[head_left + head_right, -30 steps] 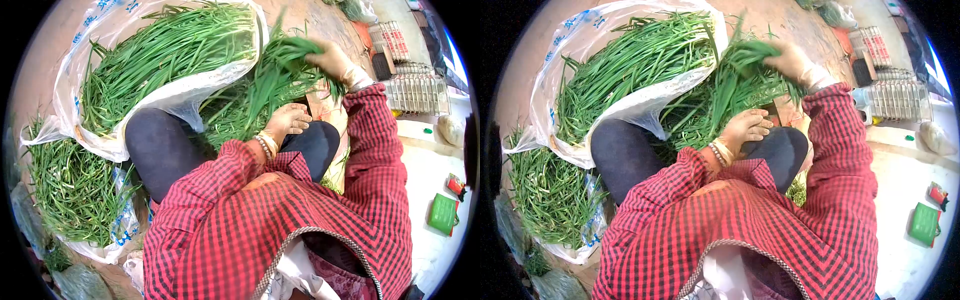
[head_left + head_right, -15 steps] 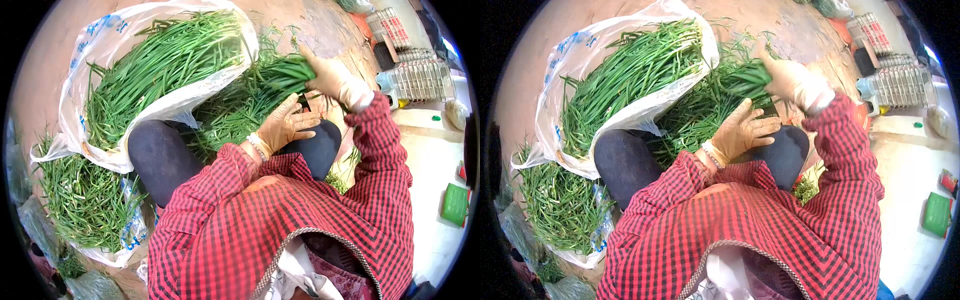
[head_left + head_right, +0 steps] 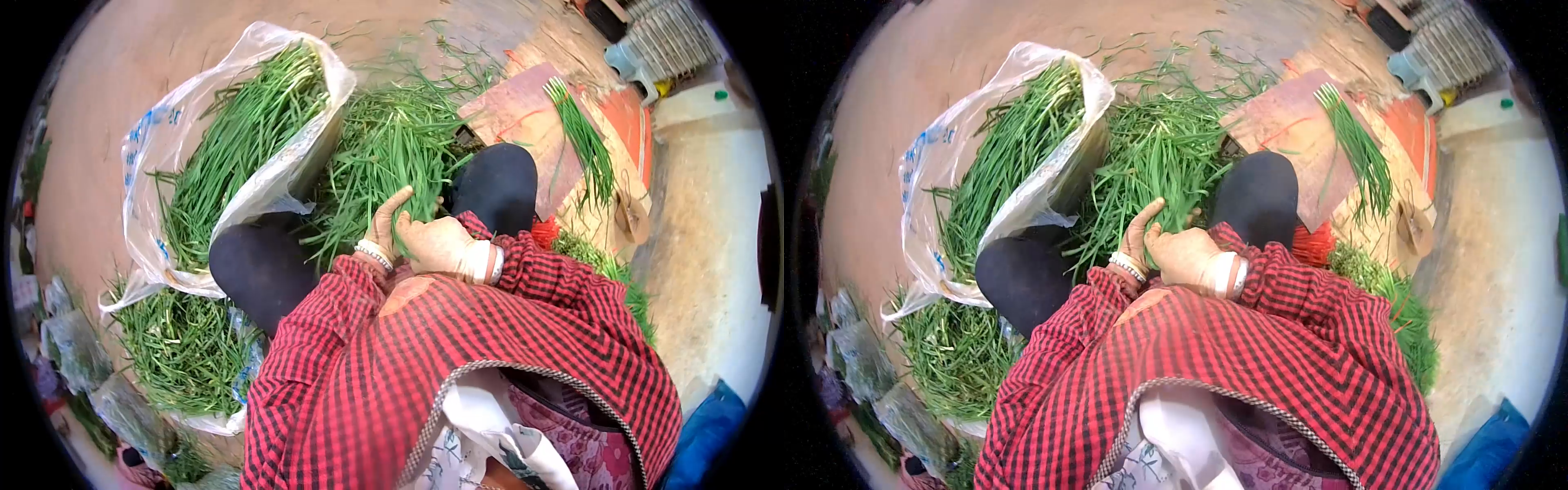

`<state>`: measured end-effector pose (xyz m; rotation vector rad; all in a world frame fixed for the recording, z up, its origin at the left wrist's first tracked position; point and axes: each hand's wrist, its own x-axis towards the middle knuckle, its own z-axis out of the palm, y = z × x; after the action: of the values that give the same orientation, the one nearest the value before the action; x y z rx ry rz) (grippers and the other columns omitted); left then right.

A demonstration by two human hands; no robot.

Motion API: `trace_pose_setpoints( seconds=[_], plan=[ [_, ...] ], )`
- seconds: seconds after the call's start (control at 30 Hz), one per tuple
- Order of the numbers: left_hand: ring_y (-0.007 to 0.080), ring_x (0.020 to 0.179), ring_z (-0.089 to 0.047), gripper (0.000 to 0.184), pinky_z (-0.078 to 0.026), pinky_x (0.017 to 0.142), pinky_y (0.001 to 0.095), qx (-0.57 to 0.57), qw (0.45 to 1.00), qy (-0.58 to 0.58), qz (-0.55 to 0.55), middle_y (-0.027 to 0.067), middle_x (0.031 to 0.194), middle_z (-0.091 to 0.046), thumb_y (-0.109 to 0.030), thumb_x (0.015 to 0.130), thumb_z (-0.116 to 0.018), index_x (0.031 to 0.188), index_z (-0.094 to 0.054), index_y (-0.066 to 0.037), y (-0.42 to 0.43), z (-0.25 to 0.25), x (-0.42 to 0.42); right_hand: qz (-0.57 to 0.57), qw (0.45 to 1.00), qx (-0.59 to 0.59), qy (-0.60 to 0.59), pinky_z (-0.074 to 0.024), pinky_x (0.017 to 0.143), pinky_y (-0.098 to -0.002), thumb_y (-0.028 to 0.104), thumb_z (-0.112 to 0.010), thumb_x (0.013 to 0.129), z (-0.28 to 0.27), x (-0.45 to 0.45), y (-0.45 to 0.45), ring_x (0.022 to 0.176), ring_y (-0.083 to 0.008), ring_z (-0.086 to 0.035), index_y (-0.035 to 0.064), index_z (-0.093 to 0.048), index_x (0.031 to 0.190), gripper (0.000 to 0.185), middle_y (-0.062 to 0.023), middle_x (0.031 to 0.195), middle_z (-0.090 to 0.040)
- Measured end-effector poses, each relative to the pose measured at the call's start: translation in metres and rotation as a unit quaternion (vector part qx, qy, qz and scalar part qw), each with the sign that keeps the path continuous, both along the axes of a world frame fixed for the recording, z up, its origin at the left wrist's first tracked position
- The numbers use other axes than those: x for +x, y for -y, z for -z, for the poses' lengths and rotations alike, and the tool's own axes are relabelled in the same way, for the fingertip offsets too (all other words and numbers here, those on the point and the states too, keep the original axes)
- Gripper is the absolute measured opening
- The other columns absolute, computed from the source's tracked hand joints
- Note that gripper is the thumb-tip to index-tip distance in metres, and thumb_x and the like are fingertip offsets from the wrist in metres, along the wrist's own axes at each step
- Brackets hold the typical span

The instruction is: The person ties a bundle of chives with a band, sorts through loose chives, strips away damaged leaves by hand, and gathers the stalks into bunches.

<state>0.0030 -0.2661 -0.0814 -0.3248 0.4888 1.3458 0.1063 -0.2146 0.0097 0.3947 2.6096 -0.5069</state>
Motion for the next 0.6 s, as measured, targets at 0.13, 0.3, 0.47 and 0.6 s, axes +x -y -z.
trace_pose_setpoints(
  seconds=[0.13,0.3,0.47,0.6],
  plan=[
    [0.0292,0.088,-0.064,0.035,-0.054,0.080,0.0436,-0.022,0.995,0.004,0.093,0.0152,0.100,-0.066,-0.026,0.084,-0.061,0.110,-0.062,-0.002,0.001,-0.024,-0.014,0.112,0.961,-0.203,-0.153,-0.0529,0.068,-0.0311,0.033,-0.062,0.083,-0.035,0.023,-0.019,0.079,-0.0237,-0.065,-0.0009,-0.041,0.132,0.063,-0.0166,0.088,-0.062],
    [0.0265,0.089,-0.066,0.040,-0.055,0.080,0.0385,0.065,0.991,-0.100,0.062,0.0131,0.106,-0.066,-0.025,0.089,-0.056,0.120,-0.057,0.000,0.007,-0.031,-0.025,0.471,0.589,-0.637,-0.157,-0.0482,0.088,-0.0467,0.045,-0.061,0.089,-0.004,0.055,-0.048,0.119,-0.0339,-0.046,0.0038,-0.013,0.145,0.084,-0.0136,0.139,-0.036],
    [0.0202,0.093,-0.063,0.047,-0.051,0.081,0.0328,0.050,0.918,-0.388,0.059,0.0095,0.108,-0.064,-0.004,0.076,-0.068,0.121,-0.055,0.000,0.015,-0.107,-0.005,0.390,0.434,-0.755,-0.300,-0.0445,0.096,-0.0348,0.060,-0.056,0.086,-0.035,0.014,-0.051,0.112,-0.0186,-0.055,0.0079,-0.046,0.133,0.071,-0.0070,0.126,-0.056],
    [0.0194,0.099,-0.060,0.047,-0.046,0.091,0.0325,0.182,0.721,-0.663,0.083,0.0086,0.106,-0.066,-0.008,0.074,-0.075,0.118,-0.057,0.000,0.031,-0.103,-0.026,0.379,0.383,-0.706,-0.459,-0.0499,0.088,-0.0356,0.063,-0.052,0.087,-0.057,-0.013,-0.089,0.100,-0.0208,-0.061,0.0079,-0.052,0.127,0.068,-0.0078,0.114,-0.063]
  ],
)
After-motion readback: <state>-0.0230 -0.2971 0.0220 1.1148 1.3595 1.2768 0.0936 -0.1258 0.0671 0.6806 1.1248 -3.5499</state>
